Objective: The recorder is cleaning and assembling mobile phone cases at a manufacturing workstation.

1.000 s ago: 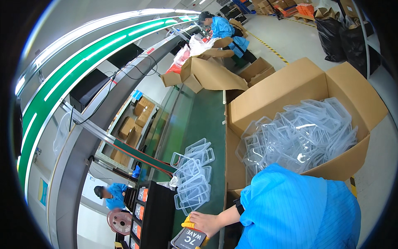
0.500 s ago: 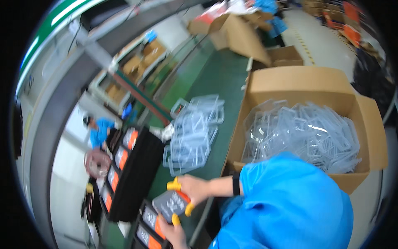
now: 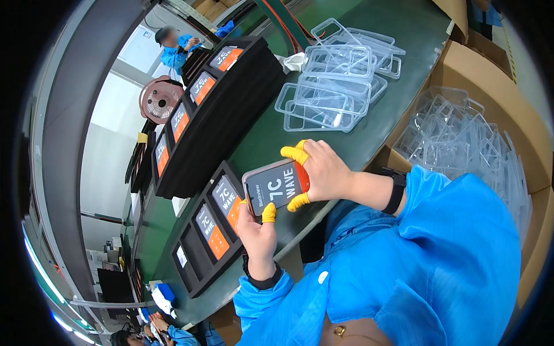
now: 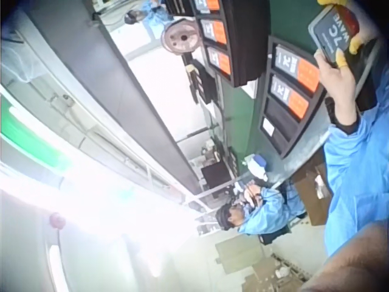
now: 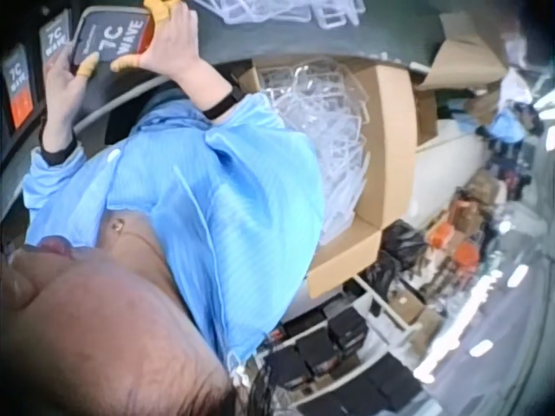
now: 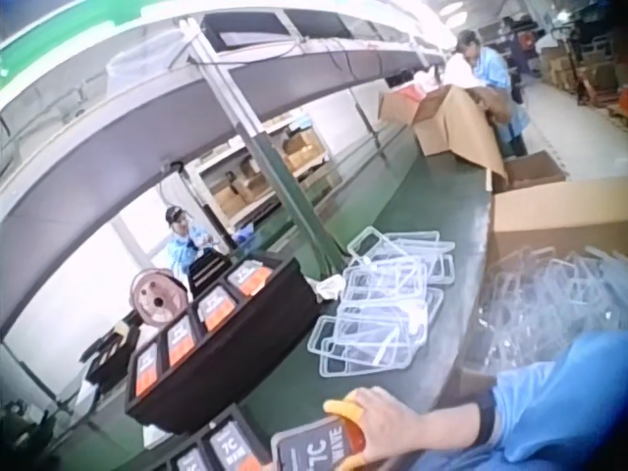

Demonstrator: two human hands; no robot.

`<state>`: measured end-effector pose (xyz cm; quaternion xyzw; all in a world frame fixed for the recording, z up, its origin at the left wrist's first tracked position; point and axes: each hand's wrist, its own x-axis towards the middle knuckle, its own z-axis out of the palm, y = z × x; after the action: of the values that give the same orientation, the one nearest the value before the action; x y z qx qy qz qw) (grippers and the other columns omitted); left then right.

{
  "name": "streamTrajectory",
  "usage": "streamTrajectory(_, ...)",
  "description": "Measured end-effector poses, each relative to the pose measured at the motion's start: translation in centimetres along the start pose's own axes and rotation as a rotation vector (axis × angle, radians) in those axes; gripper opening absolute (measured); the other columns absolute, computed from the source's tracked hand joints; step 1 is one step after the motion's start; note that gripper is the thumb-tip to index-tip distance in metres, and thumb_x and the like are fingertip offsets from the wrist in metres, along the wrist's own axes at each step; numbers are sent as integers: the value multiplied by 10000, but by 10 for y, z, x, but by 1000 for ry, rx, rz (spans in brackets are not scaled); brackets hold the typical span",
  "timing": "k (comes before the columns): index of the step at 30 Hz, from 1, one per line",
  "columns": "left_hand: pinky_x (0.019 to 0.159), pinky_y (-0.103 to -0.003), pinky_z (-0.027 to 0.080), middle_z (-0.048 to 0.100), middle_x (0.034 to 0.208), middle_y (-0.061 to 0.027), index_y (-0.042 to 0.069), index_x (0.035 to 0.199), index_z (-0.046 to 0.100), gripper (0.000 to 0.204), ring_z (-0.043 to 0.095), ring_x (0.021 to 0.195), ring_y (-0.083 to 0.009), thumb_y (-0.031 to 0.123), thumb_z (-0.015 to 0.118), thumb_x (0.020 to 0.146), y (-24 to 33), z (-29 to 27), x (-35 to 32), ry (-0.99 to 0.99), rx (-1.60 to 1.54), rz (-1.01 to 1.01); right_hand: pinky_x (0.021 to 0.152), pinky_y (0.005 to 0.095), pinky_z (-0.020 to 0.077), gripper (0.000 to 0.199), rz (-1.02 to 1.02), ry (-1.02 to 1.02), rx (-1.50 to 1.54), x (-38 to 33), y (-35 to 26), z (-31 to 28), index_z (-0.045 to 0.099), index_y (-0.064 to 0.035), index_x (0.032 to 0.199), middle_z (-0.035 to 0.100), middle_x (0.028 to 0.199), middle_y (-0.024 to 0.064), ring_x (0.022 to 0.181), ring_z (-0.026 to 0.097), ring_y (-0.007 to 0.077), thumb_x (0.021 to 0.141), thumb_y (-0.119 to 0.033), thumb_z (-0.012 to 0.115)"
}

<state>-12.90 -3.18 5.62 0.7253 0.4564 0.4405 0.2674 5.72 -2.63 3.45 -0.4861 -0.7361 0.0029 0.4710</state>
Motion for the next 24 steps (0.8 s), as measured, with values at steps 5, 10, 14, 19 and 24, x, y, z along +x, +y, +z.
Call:
streamTrajectory(5,578,-252,424,580,679,-136,-30,865,507,190,580,656,-158,55,600,722,-8,2,7,23,-23,-10,740,337,382,734,109,-128,-2,6,4,5,500,4,998,508,896,133,846,496,256,498,-487,718)
streamTrajectory(10,571,-260,420,580,691,-136,-22,865,513,201,574,655,-165,66,616,717,-7,-15,19,-192,-129,-166,702,344,405,636,114,-55,22,9,0,5,530,-14,911,522,823,97,769,523,257,486,-440,737)
streamTrajectory(14,575,-272,425,596,713,-135,-27,848,505,183,585,655,-188,61,606,722,-4,-7,19,-114,36,-109,692,338,408,587,100,-37,19,7,3,7,535,-17,885,522,805,95,756,524,252,482,-388,745)
streamTrajectory(19,570,-267,432,594,698,-144,-33,829,506,168,599,655,-208,49,604,719,-16,3,18,-17,-52,-105,669,330,419,458,62,31,-74,8,2,11,551,-10,810,518,777,98,735,525,243,492,-283,735)
streamTrajectory(24,570,-248,444,599,692,-103,-30,837,509,161,581,622,-132,43,605,730,-15,3,19,22,4,-183,629,316,439,409,55,30,-111,11,0,12,556,-8,765,520,762,97,718,529,233,499,-269,723)
